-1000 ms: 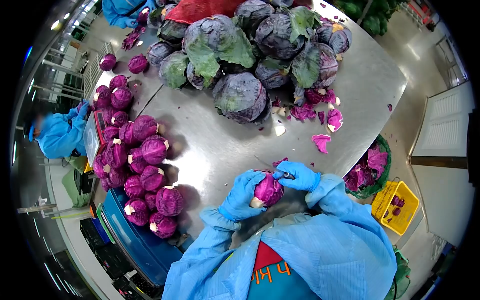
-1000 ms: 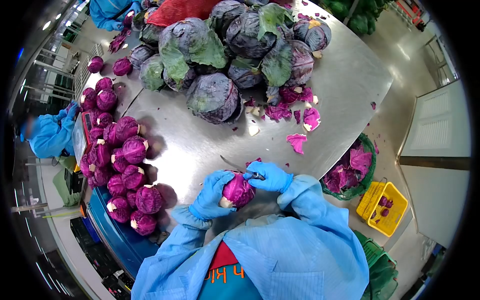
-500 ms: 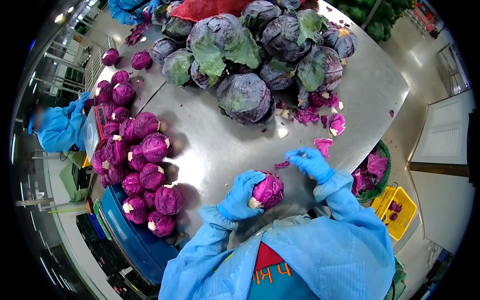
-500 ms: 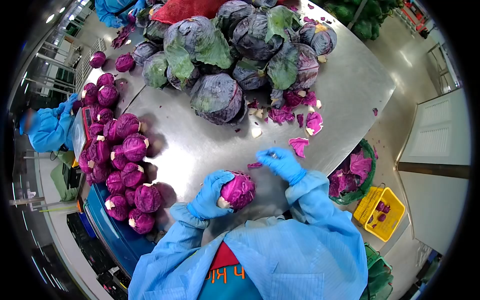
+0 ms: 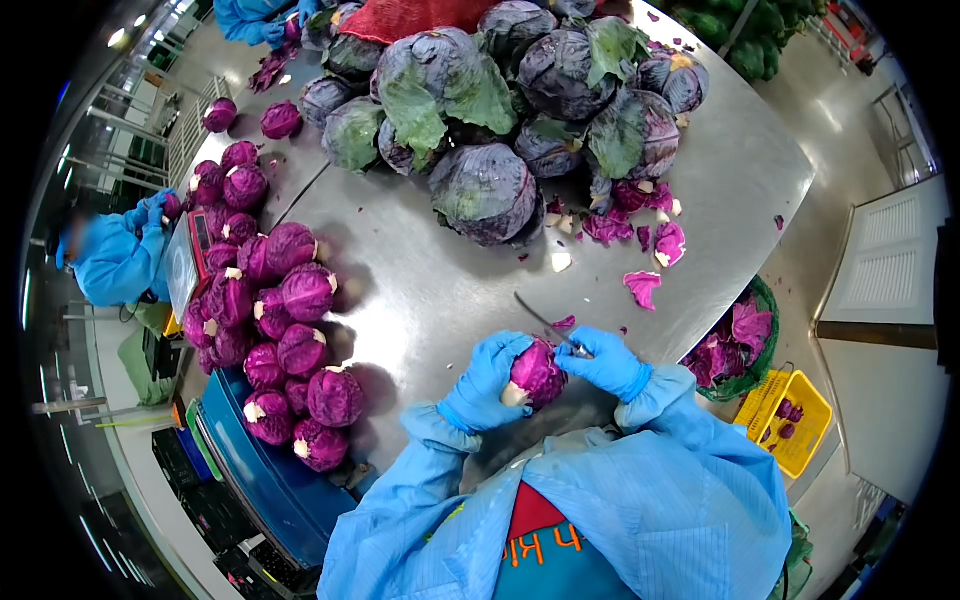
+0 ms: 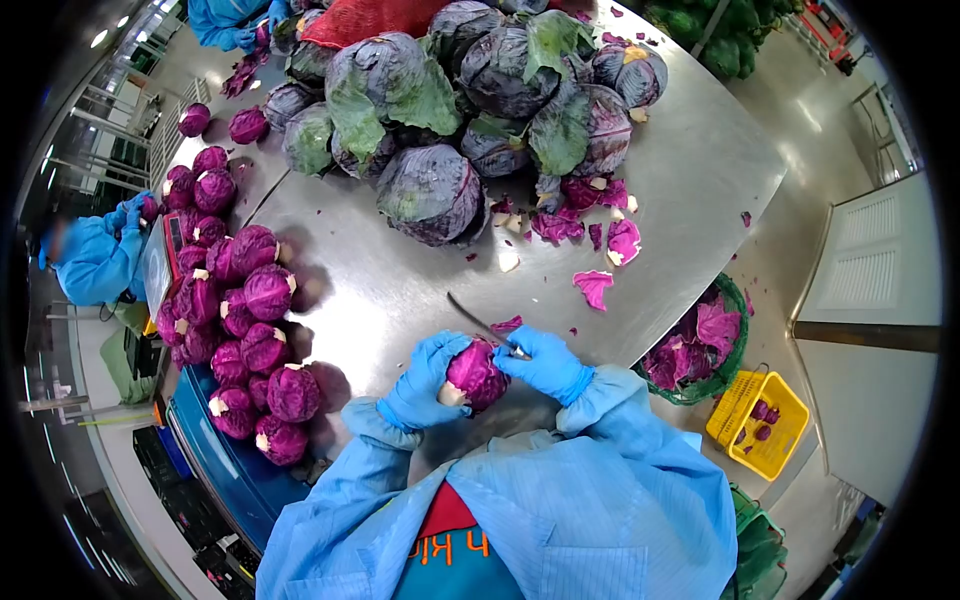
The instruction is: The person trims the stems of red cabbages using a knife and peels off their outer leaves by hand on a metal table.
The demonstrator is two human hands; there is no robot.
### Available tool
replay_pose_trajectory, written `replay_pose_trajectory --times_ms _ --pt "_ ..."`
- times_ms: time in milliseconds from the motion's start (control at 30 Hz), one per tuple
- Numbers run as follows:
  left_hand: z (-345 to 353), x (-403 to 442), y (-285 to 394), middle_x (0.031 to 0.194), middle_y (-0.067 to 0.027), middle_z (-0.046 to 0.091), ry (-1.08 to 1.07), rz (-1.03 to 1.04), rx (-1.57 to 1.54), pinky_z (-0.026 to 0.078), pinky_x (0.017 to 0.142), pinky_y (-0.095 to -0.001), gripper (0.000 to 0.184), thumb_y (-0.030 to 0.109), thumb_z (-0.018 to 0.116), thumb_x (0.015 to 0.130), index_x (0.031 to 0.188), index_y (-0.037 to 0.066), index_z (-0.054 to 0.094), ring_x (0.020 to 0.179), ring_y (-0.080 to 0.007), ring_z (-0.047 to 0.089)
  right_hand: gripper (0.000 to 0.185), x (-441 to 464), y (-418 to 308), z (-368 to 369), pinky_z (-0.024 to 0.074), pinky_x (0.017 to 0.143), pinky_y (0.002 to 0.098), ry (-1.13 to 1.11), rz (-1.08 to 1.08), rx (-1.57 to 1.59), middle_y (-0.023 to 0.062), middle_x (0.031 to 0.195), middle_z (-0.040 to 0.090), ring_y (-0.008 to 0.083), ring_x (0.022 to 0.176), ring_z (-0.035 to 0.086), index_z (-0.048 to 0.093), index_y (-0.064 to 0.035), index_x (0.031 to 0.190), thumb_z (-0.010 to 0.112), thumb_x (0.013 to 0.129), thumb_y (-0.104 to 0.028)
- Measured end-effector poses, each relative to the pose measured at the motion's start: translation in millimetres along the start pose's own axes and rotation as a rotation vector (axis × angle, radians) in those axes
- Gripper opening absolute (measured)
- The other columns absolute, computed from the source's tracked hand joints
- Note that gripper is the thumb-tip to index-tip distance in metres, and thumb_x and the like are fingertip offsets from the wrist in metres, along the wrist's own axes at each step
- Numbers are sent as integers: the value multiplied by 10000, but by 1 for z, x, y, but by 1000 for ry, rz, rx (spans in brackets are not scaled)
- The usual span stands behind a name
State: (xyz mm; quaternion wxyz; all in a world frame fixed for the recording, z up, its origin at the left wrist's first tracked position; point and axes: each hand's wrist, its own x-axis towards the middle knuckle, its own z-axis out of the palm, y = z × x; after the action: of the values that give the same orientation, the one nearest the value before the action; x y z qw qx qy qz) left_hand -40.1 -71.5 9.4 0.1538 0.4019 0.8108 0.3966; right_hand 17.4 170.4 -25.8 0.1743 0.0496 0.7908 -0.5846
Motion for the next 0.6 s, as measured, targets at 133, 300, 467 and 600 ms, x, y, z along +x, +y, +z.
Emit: replay_pose_trajectory --times_ms 133,300,467,600 --pt "-5 -4 -4 1306 -188 462 35 -73 -47 337 1069 -432 923 316 841 571 1347 29 434 1221 -368 437 406 8 -8 -1 488 757 288 265 200 119 79 864 638 134 778 601 631 -60 1069 777 790 -316" --pt "-2 -10 -9 1309 -184 458 72 -140 -116 331 1079 -427 921 328 842 581 1352 32 434 1231 -356 429 617 -5 -10 14 462 800 249 29 141 261 -11 879 595 82 819 537 575 -45 1266 820 759 -297" --pt "-2 -12 -12 1313 -183 459 87 -195 -173 328 1079 -424 921 330 844 573 1348 39 443 1234 -354 420 556 2 13 21 463 825 227 -41 120 543 -12 962 580 76 881 514 567 -49 1287 795 784 -115" --pt "-2 -7 -13 1314 -185 459 83 -163 -126 326 1074 -431 929 335 850 567 1348 36 447 1229 -357 423 518 0 12 15 474 818 247 -8 42 369 9 941 601 88 864 541 563 -78 1293 757 825 -184"
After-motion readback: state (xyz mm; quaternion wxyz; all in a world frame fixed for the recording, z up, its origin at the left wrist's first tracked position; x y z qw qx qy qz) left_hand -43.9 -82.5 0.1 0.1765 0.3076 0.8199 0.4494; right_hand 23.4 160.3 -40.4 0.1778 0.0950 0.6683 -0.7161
